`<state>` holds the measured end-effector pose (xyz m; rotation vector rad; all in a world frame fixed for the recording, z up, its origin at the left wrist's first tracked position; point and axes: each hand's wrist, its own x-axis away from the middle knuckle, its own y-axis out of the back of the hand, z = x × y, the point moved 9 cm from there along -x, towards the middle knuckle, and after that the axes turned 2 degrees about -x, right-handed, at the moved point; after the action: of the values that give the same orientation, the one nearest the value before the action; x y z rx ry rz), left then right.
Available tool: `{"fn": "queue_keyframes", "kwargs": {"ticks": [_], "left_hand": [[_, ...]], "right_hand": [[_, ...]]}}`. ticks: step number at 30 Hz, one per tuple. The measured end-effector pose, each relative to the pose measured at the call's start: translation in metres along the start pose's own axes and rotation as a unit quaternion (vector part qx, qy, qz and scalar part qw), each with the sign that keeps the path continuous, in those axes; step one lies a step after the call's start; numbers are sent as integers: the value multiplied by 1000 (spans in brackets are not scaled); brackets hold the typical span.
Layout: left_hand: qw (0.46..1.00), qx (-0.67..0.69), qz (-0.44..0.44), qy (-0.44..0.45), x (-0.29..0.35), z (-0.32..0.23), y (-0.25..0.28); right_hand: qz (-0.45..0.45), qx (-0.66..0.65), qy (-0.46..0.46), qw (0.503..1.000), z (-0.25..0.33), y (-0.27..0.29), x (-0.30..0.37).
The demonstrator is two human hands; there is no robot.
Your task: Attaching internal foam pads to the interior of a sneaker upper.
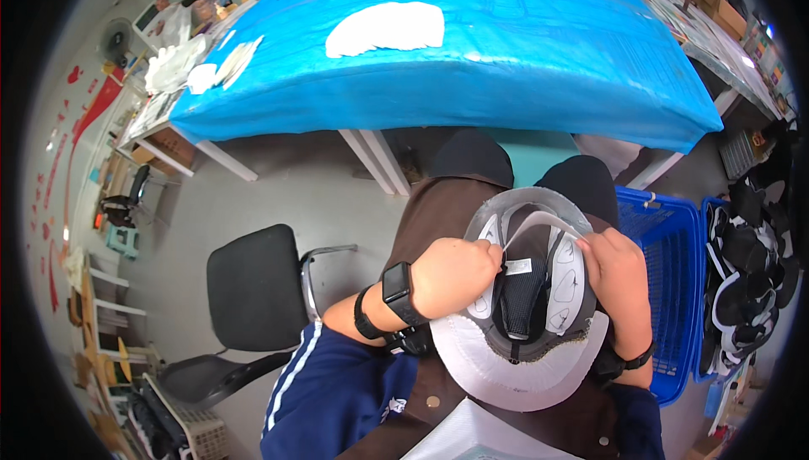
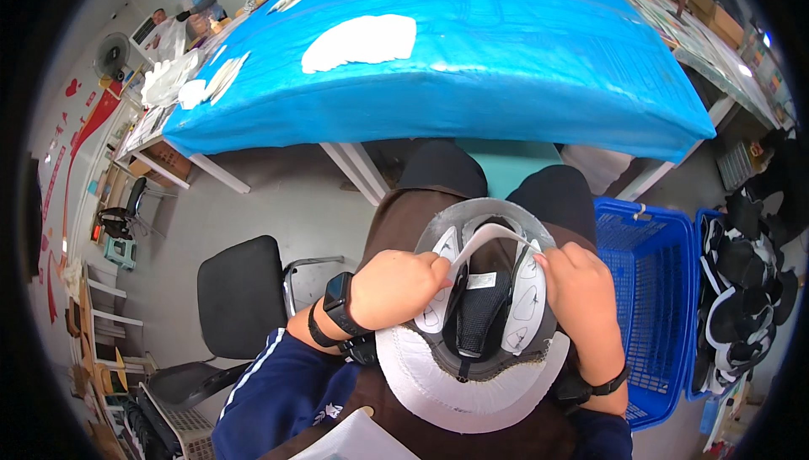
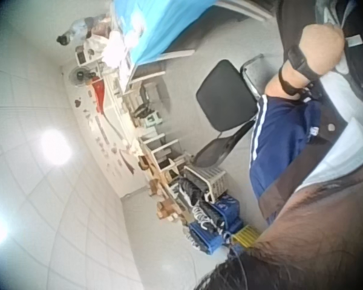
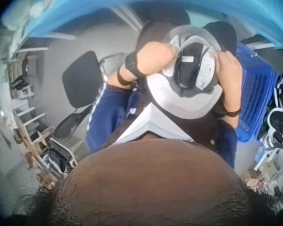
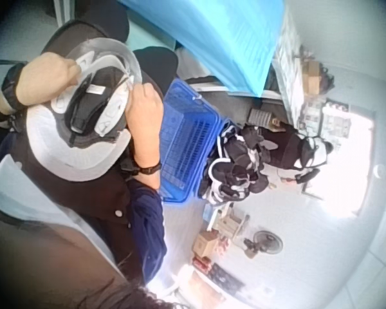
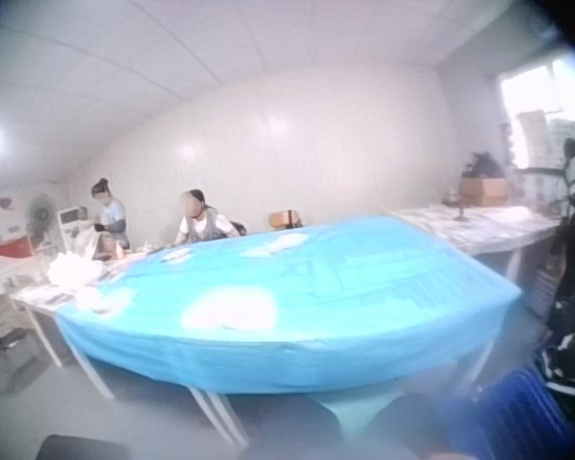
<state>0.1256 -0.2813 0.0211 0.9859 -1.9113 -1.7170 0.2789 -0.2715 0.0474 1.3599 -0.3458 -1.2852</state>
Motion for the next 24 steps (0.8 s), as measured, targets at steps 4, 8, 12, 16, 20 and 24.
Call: {"fn": "queue_keyframes", "kwargs": {"ticks": [4, 8, 12, 16, 20, 24], "left_hand": [[999, 34, 6, 10, 0, 4, -1], [998, 24, -25, 50, 0, 12, 2], [998, 10, -41, 55, 2, 15, 2], [999, -2, -39, 38, -1, 10, 2], [997, -15, -44, 61, 0, 13, 4], [996, -16, -49, 74, -3, 20, 1]], "right_hand": [[26, -23, 19, 999, 5, 3, 2], [87, 6, 48, 995, 17, 0, 2], [76, 0, 73, 994, 19, -4, 1], [92, 54, 59, 993, 11, -11, 2], [108, 115, 67, 985, 12, -21, -5], [67, 157, 44, 984, 14, -24, -9]]}}
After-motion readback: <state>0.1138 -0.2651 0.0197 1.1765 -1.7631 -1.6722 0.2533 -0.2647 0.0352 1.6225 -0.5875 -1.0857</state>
